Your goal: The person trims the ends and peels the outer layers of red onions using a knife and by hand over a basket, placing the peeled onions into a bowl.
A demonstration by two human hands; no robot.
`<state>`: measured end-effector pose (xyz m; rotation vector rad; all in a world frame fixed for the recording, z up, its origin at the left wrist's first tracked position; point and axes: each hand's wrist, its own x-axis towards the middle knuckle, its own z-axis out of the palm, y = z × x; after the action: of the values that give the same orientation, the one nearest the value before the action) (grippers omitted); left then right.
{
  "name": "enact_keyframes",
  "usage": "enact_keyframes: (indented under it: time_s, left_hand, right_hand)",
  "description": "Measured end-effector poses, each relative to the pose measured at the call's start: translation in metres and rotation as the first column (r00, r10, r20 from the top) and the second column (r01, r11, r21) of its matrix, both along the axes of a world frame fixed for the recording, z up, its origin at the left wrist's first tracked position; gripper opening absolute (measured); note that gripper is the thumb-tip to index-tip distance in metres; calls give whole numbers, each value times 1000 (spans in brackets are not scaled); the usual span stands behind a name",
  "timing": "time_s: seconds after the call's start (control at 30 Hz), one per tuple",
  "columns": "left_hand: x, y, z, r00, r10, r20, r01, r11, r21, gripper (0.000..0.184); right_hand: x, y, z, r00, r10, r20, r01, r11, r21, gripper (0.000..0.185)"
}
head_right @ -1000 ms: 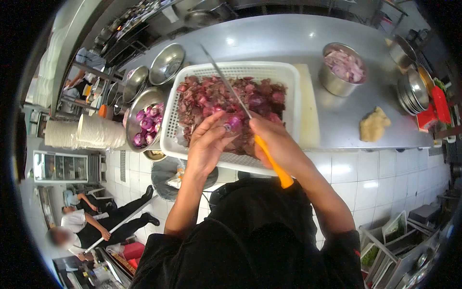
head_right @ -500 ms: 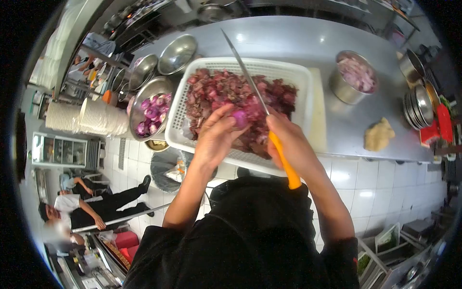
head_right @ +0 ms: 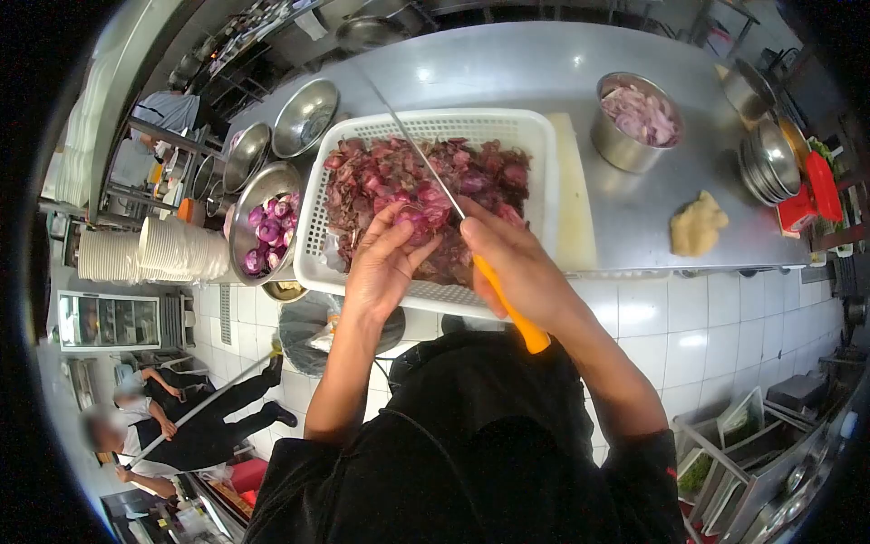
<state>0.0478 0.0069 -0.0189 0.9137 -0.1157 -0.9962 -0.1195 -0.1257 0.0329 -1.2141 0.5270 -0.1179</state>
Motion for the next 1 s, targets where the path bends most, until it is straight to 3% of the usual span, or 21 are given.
enact_keyframes:
  time_s: [0.27, 0.37, 0.5, 0.6, 1.0]
  left_hand:
    - [-3, 0, -5, 994, 28, 109, -36, 997, 72, 47]
    - [-8, -5, 1, 982, 88, 167, -110, 986, 125, 43]
    - [-10, -9, 7, 969, 125, 214, -154, 980, 127, 39]
    - [-11, -11, 11, 961, 158, 227, -184, 978, 98, 37]
    - [-13, -14, 9, 957, 180, 229, -198, 978, 60, 30]
  right_hand:
    - [0, -1, -10, 995, -29, -98, 32, 999, 25, 62]
    - [-10, 5, -7, 990, 55, -130, -68, 993, -95, 65]
    - [-25, 16, -7, 972, 45, -232, -127, 927, -354, 70]
    - [-37, 22, 1, 963, 71, -259, -187, 871, -454, 68]
    - [-43, 24, 4, 967, 47, -248, -181, 815, -550, 63]
